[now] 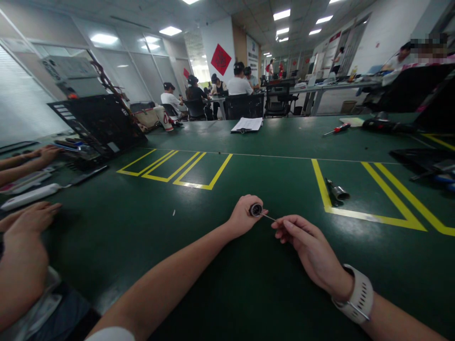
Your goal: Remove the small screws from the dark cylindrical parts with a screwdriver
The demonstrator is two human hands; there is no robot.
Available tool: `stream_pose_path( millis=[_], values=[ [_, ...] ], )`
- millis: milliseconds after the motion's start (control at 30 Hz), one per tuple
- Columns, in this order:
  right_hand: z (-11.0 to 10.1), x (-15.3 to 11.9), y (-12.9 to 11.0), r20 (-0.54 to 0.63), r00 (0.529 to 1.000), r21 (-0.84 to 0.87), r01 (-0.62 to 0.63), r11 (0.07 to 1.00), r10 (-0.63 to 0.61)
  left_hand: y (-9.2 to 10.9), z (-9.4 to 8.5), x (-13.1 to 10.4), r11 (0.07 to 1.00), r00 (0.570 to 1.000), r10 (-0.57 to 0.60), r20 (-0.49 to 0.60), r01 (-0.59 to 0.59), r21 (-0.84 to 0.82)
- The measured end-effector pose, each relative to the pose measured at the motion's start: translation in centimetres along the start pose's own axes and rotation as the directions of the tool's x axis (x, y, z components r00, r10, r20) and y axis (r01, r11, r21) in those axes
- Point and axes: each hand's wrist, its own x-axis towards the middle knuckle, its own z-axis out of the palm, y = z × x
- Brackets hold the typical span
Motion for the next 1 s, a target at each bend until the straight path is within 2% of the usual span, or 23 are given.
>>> stream_pose_path(
  millis=[167,333,433,767,867,1000],
  values=[
    [0.29,-0.13,-0.09,-0.036,0.999,-0.044,0.023,0.999,-0.024,-0.15,0.24,-0.07,0.992,0.999,-0.039,-0.02,0.042,0.118],
    [0.29,-0.23,0.25,-0.014,0.999,-0.178,0.039,0.983,-0.043,-0.08,0.32,-0.16,0.965,0.999,-0.048,-0.021,0.052,0.257],
    [0.29,-0.26,0.27,-0.006,0.999,-0.2,0.035,0.979,-0.037,-0.1,0.29,-0.15,0.97,0.999,-0.04,-0.027,0.046,0.239],
    [0.22,-0.1,0.01,-0.008,1.0,-0.053,0.005,0.999,-0.005,-0.26,0.21,-0.01,0.999,0.999,-0.037,-0.023,0.038,0.02],
    [0.33,-0.13,-0.05,-0.023,1.0,-0.055,0.01,0.998,-0.011,-0.23,0.22,-0.05,0.998,0.999,-0.032,-0.03,0.034,0.057],
    [0.47,-0.21,-0.13,-0.033,0.999,-0.08,0.013,0.997,-0.015,-0.14,0.26,-0.17,0.982,0.999,-0.015,-0.037,0.022,0.189]
  ],
)
